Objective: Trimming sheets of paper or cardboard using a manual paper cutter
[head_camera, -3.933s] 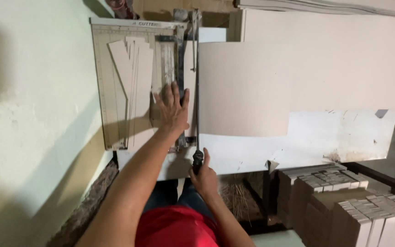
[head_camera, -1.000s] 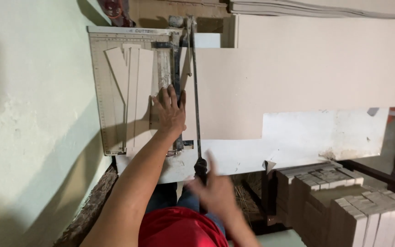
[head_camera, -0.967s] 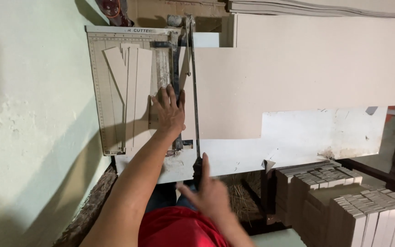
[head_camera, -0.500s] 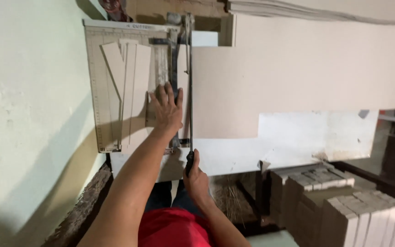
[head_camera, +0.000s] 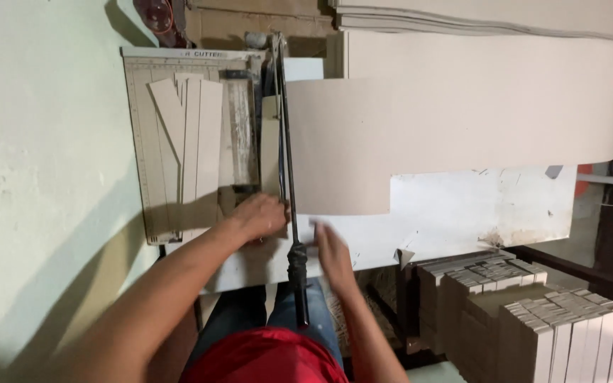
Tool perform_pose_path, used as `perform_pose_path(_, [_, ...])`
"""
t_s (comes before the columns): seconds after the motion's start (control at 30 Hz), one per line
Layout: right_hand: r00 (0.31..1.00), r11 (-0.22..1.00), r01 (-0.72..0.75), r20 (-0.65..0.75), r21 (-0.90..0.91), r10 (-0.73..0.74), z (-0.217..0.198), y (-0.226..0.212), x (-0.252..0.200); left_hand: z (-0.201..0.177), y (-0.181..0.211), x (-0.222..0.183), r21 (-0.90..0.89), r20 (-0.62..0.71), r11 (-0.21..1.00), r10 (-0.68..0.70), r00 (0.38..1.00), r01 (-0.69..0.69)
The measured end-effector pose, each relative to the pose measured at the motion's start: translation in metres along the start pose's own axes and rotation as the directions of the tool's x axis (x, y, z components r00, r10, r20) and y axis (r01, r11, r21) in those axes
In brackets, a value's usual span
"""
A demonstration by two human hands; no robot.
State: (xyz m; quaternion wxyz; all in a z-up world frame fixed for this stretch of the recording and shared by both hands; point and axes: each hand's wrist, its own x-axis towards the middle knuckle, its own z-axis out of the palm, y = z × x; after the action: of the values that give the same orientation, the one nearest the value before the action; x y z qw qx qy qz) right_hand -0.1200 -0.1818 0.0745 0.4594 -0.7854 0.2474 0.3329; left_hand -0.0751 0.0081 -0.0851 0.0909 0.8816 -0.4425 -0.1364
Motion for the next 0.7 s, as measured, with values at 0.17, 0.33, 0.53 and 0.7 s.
perform_pose_path(0.17, [0.986,0.902,0.097,0.081,0.421,-0.144,0.046,0.006,0.075,-0.055,-0.020,-0.056,0.045,-0.019,0.998,0.044,0.999,-0.043])
perform_pose_path(0.33, [0.991,0.731,-0.066,0.127,0.680,-0.029,0.042,0.043,0.075,-0.024,-0.059,-0.110,0.082,0.142,0.995,-0.061,0.988,0.049])
perform_pose_path(0.53, [0.951,0.558,-0.124,-0.062,0.820,0.302,0.000,0.095,0.089,-0.110,-0.069,-0.092,0.115,0.277,0.975,-0.215,0.937,0.189])
perform_pose_path(0.7, [0.975,0.482,-0.018,-0.091,0.876,0.202,-0.010,0.137,0.080,-0.082,-0.061,-0.058,0.001,0.093,0.932,-0.361,0.928,0.362])
